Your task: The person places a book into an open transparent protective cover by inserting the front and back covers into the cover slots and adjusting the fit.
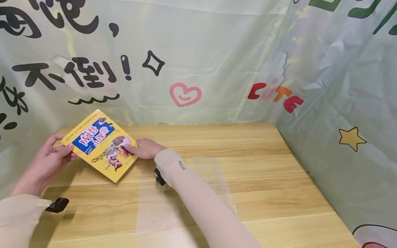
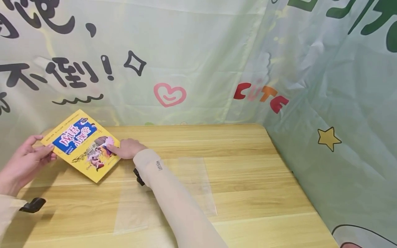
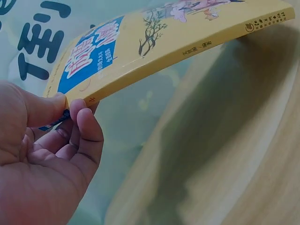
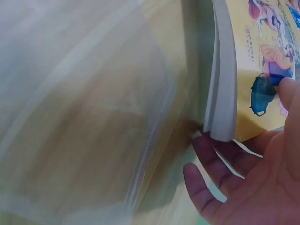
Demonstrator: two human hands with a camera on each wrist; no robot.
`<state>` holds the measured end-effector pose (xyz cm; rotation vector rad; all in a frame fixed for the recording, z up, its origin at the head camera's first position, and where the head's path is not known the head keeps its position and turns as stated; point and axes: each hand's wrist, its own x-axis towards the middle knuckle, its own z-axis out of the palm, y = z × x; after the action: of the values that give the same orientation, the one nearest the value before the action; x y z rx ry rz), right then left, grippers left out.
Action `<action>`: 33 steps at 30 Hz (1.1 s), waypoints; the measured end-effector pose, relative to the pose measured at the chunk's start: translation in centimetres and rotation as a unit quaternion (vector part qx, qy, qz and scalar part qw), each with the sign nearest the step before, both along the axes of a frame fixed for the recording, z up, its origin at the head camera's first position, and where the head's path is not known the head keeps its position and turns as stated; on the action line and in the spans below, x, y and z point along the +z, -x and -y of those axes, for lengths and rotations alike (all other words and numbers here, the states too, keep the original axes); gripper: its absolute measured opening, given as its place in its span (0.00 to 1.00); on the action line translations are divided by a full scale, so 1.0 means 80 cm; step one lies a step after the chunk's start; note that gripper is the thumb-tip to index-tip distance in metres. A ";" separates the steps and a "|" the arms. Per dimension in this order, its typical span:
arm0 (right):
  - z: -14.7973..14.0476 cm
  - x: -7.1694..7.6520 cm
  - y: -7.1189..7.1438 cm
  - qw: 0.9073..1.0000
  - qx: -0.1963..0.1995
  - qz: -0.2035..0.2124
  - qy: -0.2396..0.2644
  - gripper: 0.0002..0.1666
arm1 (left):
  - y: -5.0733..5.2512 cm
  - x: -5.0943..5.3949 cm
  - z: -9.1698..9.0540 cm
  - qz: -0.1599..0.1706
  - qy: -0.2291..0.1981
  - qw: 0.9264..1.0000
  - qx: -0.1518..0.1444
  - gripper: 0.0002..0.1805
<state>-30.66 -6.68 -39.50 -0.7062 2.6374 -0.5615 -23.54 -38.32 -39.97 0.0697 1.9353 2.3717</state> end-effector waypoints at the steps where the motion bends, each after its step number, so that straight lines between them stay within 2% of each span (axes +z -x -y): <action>1: -0.001 -0.001 0.001 1.000 0.002 0.002 0.014 0.38 | 0.000 0.002 -0.001 -0.002 -0.002 1.000 0.000 0.14; 5: -0.009 -0.001 0.004 0.999 0.005 0.006 0.043 0.33 | 0.000 0.006 -0.008 -0.010 -0.002 1.000 0.003 0.14; 8: -0.016 0.000 0.008 0.999 0.007 -0.006 0.039 0.32 | 0.000 0.008 -0.012 -0.017 0.005 1.000 0.005 0.14; 12: -0.026 0.004 0.015 0.998 0.019 -0.014 0.050 0.24 | 0.001 0.009 -0.015 -0.018 0.010 1.000 0.009 0.13; 17: -0.039 0.007 0.020 0.996 0.046 -0.013 0.073 0.27 | 0.002 0.011 -0.019 -0.017 0.015 1.000 0.020 0.13; 28: -0.066 0.022 0.002 0.992 0.080 -0.008 0.097 0.23 | 0.003 0.017 -0.035 -0.008 0.037 0.997 0.066 0.10; 33: -0.073 0.025 -0.007 0.992 0.085 -0.006 0.098 0.25 | 0.004 0.022 -0.042 0.002 0.086 0.993 0.083 0.12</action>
<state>-30.07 -0.82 -37.48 -0.9834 2.5228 -0.7745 -23.87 -34.95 -38.23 -0.1112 2.2154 2.2835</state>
